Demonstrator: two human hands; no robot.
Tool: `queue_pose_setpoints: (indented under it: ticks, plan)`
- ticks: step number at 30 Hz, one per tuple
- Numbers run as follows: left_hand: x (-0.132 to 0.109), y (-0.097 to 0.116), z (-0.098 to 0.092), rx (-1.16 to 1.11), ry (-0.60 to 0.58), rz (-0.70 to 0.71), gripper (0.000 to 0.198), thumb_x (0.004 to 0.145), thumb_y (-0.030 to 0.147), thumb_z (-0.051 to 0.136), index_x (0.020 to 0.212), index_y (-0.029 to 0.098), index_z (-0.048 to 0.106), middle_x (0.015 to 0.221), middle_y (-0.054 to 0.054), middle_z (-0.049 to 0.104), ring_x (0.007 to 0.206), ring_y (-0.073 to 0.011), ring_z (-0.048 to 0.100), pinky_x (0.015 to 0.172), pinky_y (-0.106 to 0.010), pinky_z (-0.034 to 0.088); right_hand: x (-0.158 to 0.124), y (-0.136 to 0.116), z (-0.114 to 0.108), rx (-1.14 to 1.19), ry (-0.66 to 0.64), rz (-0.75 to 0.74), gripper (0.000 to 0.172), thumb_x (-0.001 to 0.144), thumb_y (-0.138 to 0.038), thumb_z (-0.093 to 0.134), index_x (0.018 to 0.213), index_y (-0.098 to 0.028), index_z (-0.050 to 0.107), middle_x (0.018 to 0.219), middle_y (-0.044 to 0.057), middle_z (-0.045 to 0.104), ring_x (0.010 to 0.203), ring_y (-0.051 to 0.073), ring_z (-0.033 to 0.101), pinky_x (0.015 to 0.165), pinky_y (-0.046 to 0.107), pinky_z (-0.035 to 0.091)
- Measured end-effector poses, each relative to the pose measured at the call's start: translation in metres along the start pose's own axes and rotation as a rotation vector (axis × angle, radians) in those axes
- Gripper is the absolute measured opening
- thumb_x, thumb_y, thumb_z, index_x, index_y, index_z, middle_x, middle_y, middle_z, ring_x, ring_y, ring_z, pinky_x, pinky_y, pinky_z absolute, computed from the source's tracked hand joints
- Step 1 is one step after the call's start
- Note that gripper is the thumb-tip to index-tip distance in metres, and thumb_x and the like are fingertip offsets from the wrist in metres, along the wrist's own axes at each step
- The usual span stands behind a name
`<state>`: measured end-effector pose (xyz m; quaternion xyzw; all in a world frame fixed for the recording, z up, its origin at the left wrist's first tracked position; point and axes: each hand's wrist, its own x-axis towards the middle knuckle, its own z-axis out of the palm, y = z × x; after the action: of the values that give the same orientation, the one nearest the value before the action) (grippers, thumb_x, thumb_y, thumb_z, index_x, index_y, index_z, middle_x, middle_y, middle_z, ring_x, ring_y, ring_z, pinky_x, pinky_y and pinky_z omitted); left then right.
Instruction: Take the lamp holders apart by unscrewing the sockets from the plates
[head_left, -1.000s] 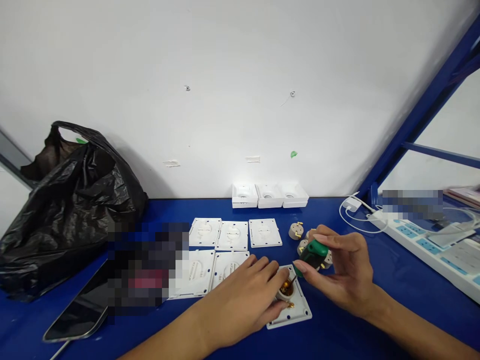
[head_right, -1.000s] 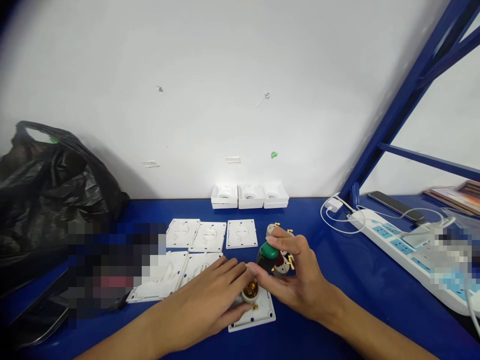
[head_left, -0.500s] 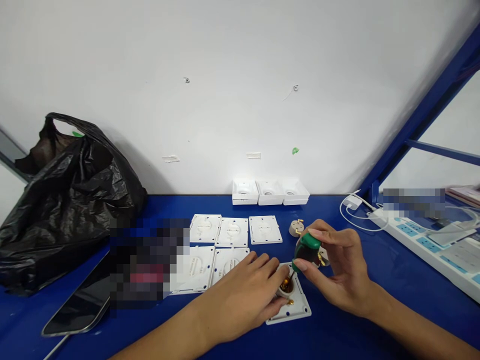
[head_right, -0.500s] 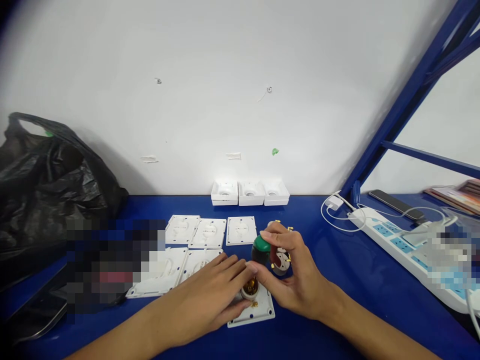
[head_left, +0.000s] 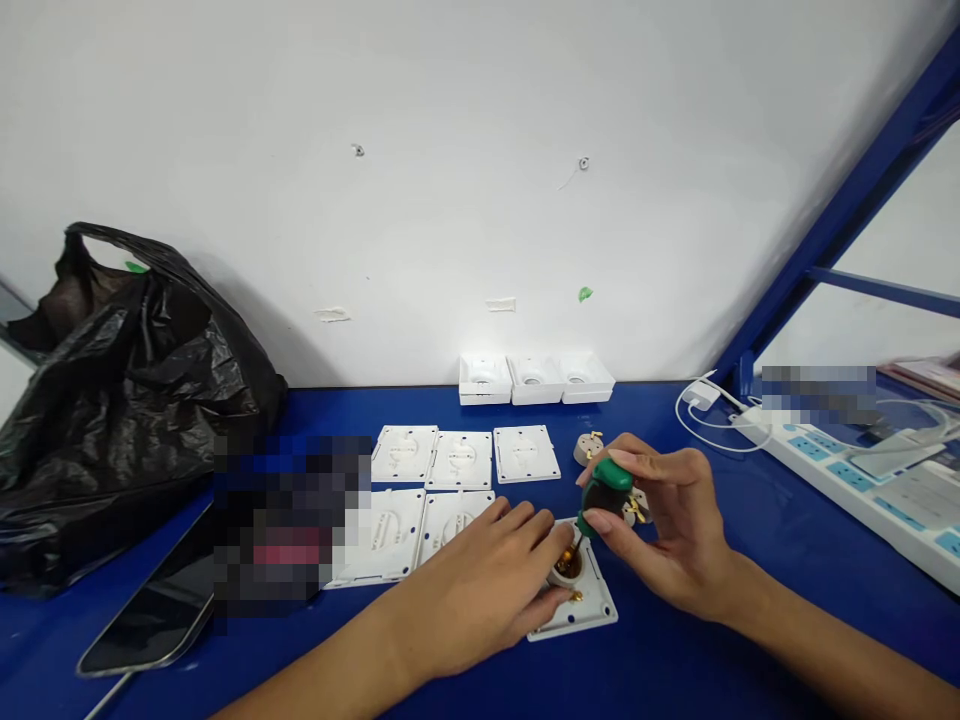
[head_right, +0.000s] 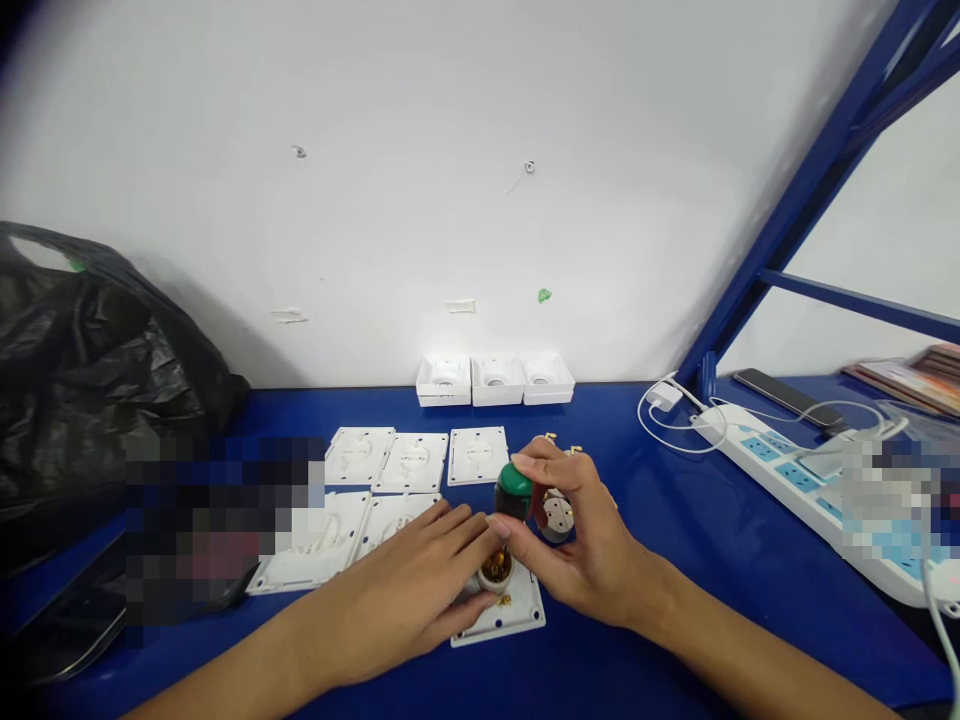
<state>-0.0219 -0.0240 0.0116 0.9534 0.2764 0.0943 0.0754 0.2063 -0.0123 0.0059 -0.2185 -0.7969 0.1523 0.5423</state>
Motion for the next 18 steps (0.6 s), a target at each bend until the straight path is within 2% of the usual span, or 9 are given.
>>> queue_pose_setpoints:
  ticks: [6, 11, 18]
  plan:
    - [-0.001, -0.002, -0.002, -0.052, -0.009, 0.014, 0.024, 0.107, 0.034, 0.062, 0.123, 0.018, 0.056, 0.112, -0.008, 0.071, 0.105, -0.0291, 0.069, 0.1, -0.049, 0.052, 0.003, -0.002, -0.001, -0.022, 0.065, -0.031, 0.068, 0.089, -0.01, 0.073, 0.147, -0.035, 0.049, 0.102, 0.004, 0.068, 0.085, 0.023, 0.072, 0.07, 0.042, 0.064]
    - [-0.001, -0.002, -0.006, -0.097, -0.01, 0.063, 0.011, 0.106, 0.03, 0.057, 0.114, 0.022, 0.056, 0.109, -0.005, 0.069, 0.101, -0.0263, 0.068, 0.104, -0.047, 0.048, 0.011, -0.013, -0.002, -0.013, 0.064, -0.186, 0.072, 0.087, -0.007, 0.071, 0.153, -0.029, 0.05, 0.089, 0.003, 0.072, 0.072, 0.021, 0.071, 0.056, 0.034, 0.062]
    - [0.001, -0.003, -0.008, -0.084, -0.022, 0.1, 0.006, 0.104, 0.027, 0.059, 0.105, 0.023, 0.055, 0.103, -0.002, 0.068, 0.092, -0.024, 0.065, 0.098, -0.043, 0.046, 0.012, -0.022, -0.004, -0.077, 0.069, -0.172, 0.068, 0.094, -0.014, 0.069, 0.156, -0.031, 0.049, 0.087, 0.006, 0.074, 0.068, 0.023, 0.073, 0.049, 0.035, 0.062]
